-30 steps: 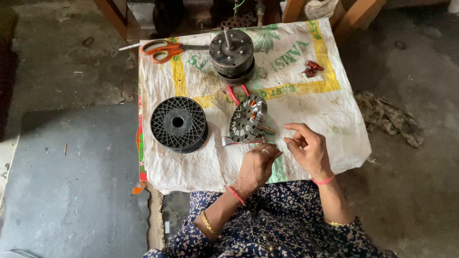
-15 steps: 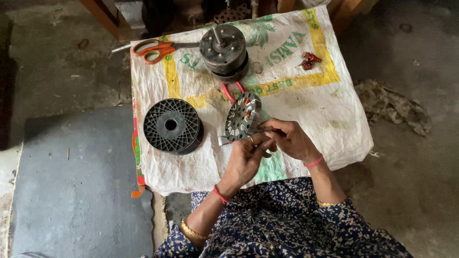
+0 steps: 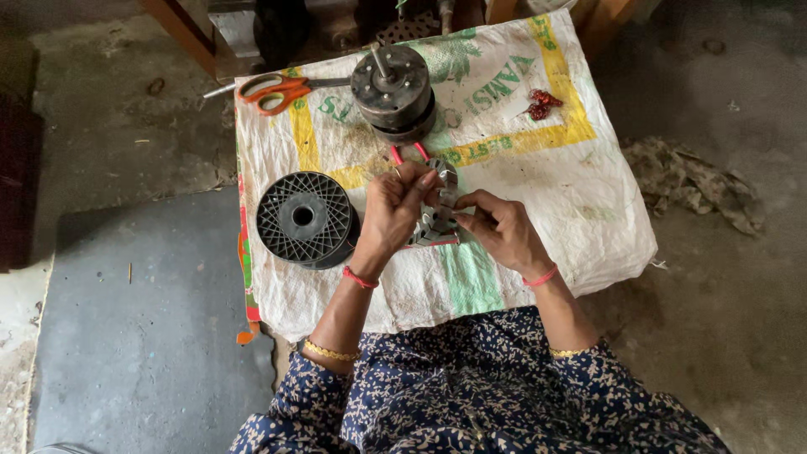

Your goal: The person sits on the floor and uses a small metal tool to adjust or clean the slots of a motor armature. They repeatedly insert the tool into the slots and rotate the component while working.

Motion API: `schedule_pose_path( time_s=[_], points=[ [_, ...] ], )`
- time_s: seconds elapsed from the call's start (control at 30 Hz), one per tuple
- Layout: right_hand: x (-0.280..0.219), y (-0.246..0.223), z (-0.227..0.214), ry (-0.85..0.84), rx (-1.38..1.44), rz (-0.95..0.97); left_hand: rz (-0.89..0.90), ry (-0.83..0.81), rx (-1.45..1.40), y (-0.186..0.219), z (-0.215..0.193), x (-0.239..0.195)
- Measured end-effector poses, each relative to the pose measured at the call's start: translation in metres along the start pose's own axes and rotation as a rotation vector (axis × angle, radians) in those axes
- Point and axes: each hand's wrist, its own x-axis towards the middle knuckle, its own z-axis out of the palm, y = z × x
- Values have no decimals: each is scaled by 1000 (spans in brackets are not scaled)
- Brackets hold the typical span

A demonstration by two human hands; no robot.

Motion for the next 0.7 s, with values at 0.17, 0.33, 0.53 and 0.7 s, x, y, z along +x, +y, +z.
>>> schedule_pose_path(
  time_s=[0.17,0.33,0.53,0.7],
  points=[
    [-4,12,7,8,14,54,-39,94,-23,-15,-10,7],
    [-12,39,3,259,334,19,108,197,233,-21,-12,-7],
    [-7,62,-3,393,330,96,123,291,408,-13,-1,0],
    [-11,62,5,410,327,145,32,274,313,-12,-3,-5]
  ],
)
